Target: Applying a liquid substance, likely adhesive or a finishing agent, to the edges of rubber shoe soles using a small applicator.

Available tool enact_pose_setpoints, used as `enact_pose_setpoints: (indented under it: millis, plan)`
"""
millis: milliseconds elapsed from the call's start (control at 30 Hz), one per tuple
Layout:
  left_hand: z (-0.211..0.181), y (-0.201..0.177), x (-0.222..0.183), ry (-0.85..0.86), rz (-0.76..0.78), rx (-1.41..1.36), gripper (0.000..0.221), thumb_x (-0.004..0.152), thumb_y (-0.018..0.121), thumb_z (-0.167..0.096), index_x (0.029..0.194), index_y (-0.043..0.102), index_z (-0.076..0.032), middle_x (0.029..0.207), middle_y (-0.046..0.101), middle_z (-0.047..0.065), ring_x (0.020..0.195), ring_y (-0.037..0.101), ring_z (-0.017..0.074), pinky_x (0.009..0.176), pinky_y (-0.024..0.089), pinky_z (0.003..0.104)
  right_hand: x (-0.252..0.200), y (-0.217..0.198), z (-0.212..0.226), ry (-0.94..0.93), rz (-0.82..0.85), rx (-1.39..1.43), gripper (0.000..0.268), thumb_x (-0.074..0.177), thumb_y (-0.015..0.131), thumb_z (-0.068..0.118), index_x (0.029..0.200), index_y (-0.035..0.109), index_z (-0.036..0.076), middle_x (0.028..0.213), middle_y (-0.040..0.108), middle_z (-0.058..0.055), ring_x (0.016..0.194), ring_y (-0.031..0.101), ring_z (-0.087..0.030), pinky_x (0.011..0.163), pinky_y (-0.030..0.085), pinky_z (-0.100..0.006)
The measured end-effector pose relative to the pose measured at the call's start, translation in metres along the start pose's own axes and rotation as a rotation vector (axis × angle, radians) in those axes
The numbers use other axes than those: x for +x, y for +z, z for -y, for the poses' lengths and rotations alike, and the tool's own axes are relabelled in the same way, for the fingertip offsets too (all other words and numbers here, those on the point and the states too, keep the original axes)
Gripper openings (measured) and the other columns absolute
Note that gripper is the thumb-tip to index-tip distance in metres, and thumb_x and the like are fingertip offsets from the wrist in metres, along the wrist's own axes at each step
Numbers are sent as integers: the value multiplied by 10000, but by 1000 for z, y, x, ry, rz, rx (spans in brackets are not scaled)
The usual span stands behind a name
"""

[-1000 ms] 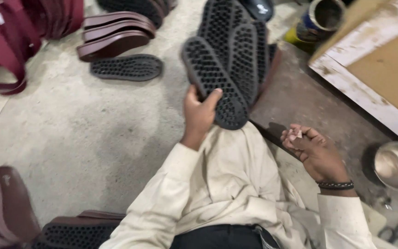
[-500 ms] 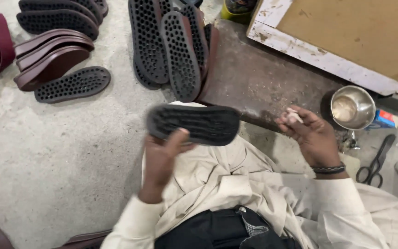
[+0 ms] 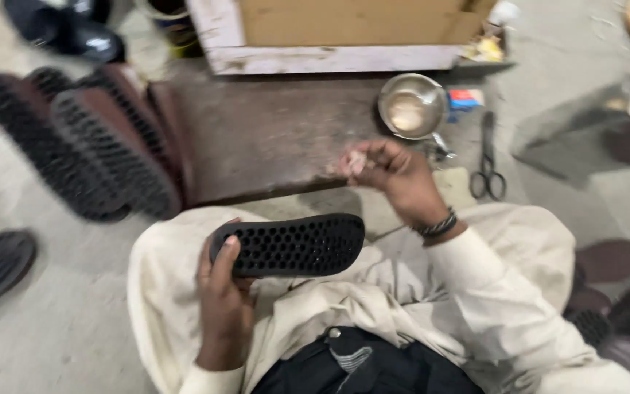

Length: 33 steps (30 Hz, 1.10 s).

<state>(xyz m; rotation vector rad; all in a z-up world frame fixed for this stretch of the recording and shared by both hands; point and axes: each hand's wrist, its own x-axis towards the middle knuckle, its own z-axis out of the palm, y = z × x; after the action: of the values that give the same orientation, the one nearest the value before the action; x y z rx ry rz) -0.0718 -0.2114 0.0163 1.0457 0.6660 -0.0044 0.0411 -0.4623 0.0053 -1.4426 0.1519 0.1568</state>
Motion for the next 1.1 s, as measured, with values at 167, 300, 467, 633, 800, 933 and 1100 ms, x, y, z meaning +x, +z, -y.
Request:
enact_pose_setpoints:
  millis: [167, 300, 467, 633, 800, 933, 1100]
  plan:
    - [16, 2, 27, -101, 197, -115, 415, 849, 598, -16, 1263, 590, -41, 1006, 642, 239, 850, 708, 360, 722, 670, 562, 43, -87, 34, -140, -112, -275, 373, 901, 751, -64, 1255, 659, 12, 1074, 724, -204, 901, 755, -261, 783, 690, -363]
    - [17, 34, 30, -335, 444, -136, 664, 578, 612, 135, 1235, 599, 34, 945, 666, 260, 806, 701, 362, 703, 655, 642, 101, -160, -6, -255, -258, -807, 295, 873, 879, 101, 1148, 781, 141, 1080, 733, -142, 952, 732, -339, 789, 622, -390]
    - [53, 34, 56, -357, 590, -106, 815, 617, 609, 117, 1412, 473, 2, 1099, 620, 297, 980, 665, 411, 851, 634, 649, 148, -175, -51, -328, -155, -1382, 224, 846, 851, 230, 1069, 823, 240, 964, 719, -63, 927, 732, -337, 831, 601, -453]
    - [65, 33, 65, -401, 558, -131, 694, 649, 637, 53, 1325, 501, -30, 1049, 643, 251, 921, 680, 348, 814, 659, 575, 150, -155, -45, -231, -34, -1656, 177, 887, 759, 235, 1044, 818, 292, 959, 770, 15, 875, 754, -259, 788, 627, -403]
    - [51, 40, 58, -376, 643, -126, 655, 655, 661, 39, 1275, 473, -53, 1046, 640, 221, 957, 674, 330, 892, 637, 614, 154, -155, -49, -270, 21, -1721, 138, 930, 725, 283, 1041, 806, 300, 967, 766, 27, 891, 752, -267, 811, 627, -424]
    - [51, 38, 59, -360, 627, -163, 656, 657, 663, 32, 1276, 471, -73, 1090, 637, 222, 991, 680, 363, 868, 654, 609, 145, -159, -35, -296, -79, -1557, 189, 910, 749, 183, 1073, 808, 257, 949, 768, -66, 887, 741, -358, 779, 622, -492]
    - [57, 36, 63, -341, 633, -196, 614, 696, 636, 69, 1262, 447, -73, 1124, 632, 236, 1029, 685, 403, 873, 642, 614, 114, -134, 12, -82, -200, -520, 297, 965, 648, -26, 1209, 746, 112, 963, 632, -75, 933, 685, -158, 838, 676, -330]
